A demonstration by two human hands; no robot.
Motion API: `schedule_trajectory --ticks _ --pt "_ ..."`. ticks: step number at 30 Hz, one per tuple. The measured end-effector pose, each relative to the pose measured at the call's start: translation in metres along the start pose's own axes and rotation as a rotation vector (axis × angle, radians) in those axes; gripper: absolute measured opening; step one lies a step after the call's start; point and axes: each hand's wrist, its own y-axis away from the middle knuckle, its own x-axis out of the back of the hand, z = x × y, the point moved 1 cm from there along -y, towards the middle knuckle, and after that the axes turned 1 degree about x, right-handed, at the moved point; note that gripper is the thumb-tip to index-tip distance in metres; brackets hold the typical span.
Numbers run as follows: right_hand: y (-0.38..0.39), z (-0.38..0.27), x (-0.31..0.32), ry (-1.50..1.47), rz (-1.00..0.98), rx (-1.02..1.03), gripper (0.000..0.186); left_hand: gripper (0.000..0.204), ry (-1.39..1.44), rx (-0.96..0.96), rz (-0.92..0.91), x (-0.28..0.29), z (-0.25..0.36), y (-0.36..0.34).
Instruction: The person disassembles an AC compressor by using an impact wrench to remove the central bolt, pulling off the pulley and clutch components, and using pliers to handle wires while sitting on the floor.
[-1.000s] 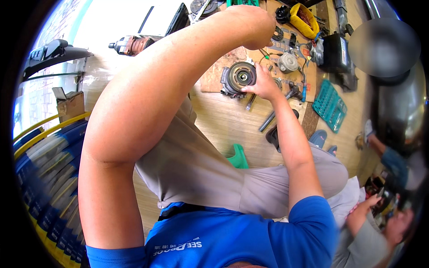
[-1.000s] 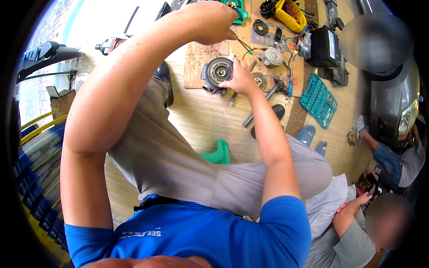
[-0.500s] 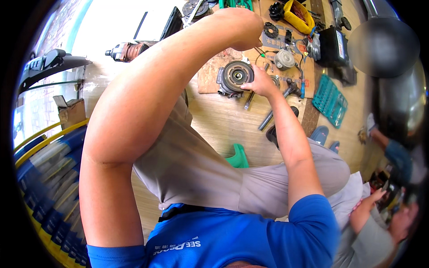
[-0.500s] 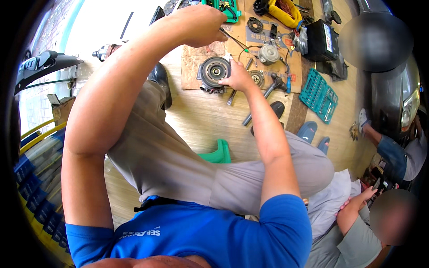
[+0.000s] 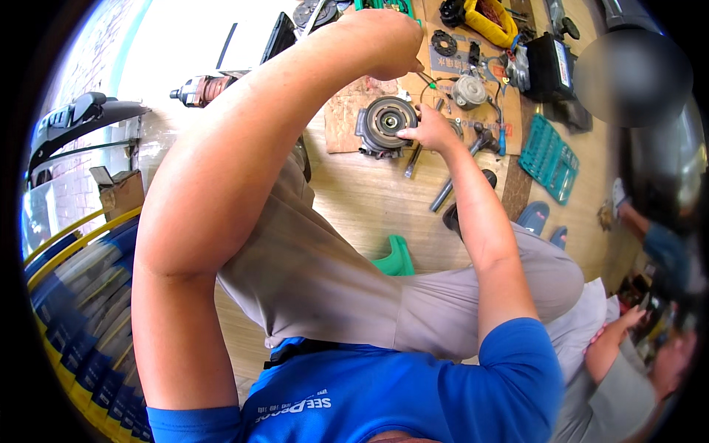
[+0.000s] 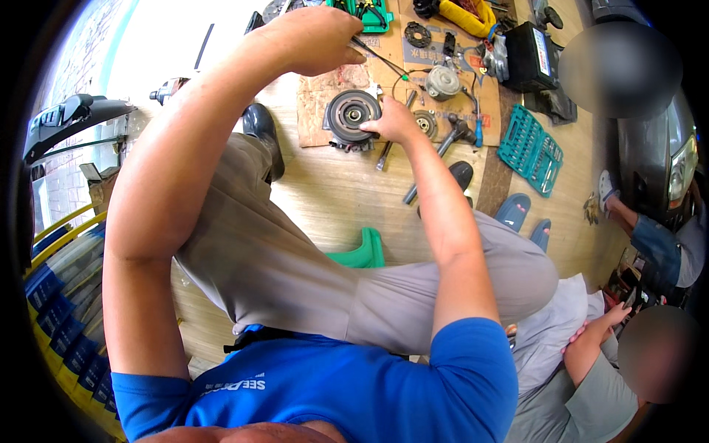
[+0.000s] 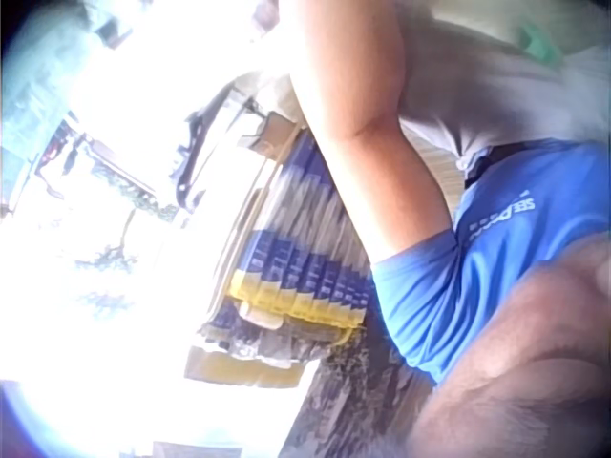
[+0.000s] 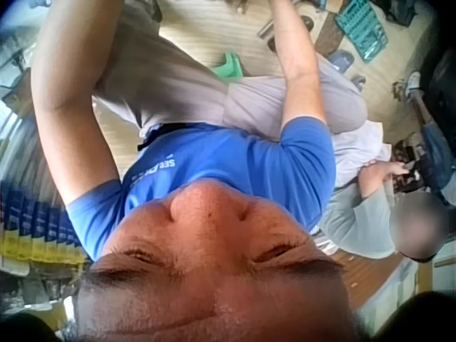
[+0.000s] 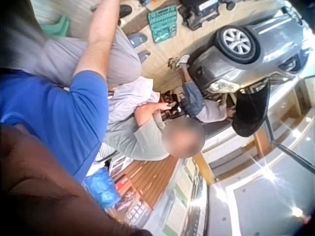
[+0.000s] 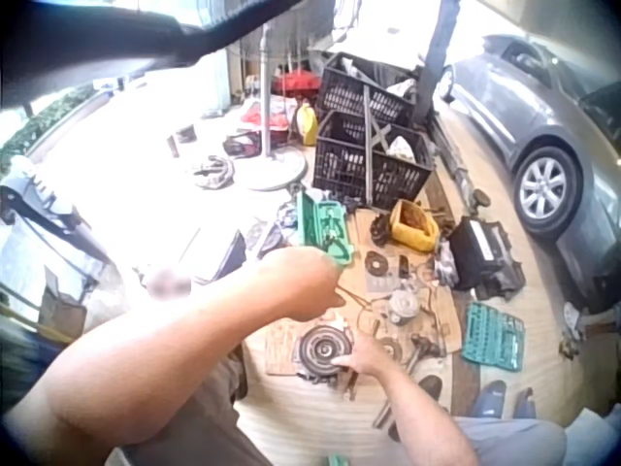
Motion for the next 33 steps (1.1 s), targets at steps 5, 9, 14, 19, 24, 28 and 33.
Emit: schedule_trajectory --ticks 5,9,14,19,24,28,33 --pt "-0.002 0.006 -0.009 -0.100 -0.019 0.034 0.065 0.038 -0.026 -0.007 0.005 -0.003 0.001 -0.003" --pt "-0.011 0.025 -0.012 -0.228 -0.024 0.097 0.067 0.038 -0.032 -0.034 0.010 -0.003 0.002 -0.004" --pt "-0.009 0.018 -0.009 -0.241 -0.027 0.108 0.072 0.038 -0.065 -0.033 0.006 -0.007 -0.001 -0.006" --pt "-0.008 0.017 -0.008 -0.305 -0.057 0.100 0.071 0.037 -0.060 -0.061 0.038 -0.008 -0.002 -0.007" --pt "-0.007 0.021 0.005 -0.251 0.029 -0.013 0.068 0.037 -0.034 -0.091 0.042 -0.004 -0.001 -0.003" --pt "-0.021 0.088 0.043 -0.274 0.356 -0.149 0.060 0.036 -0.015 -0.007 0.040 -0.005 0.003 -0.005" --pt "-0.003 0.198 0.044 -0.249 0.470 -0.465 0.039 0.046 -0.035 0.018 0.114 -0.015 -0.003 -0.009"
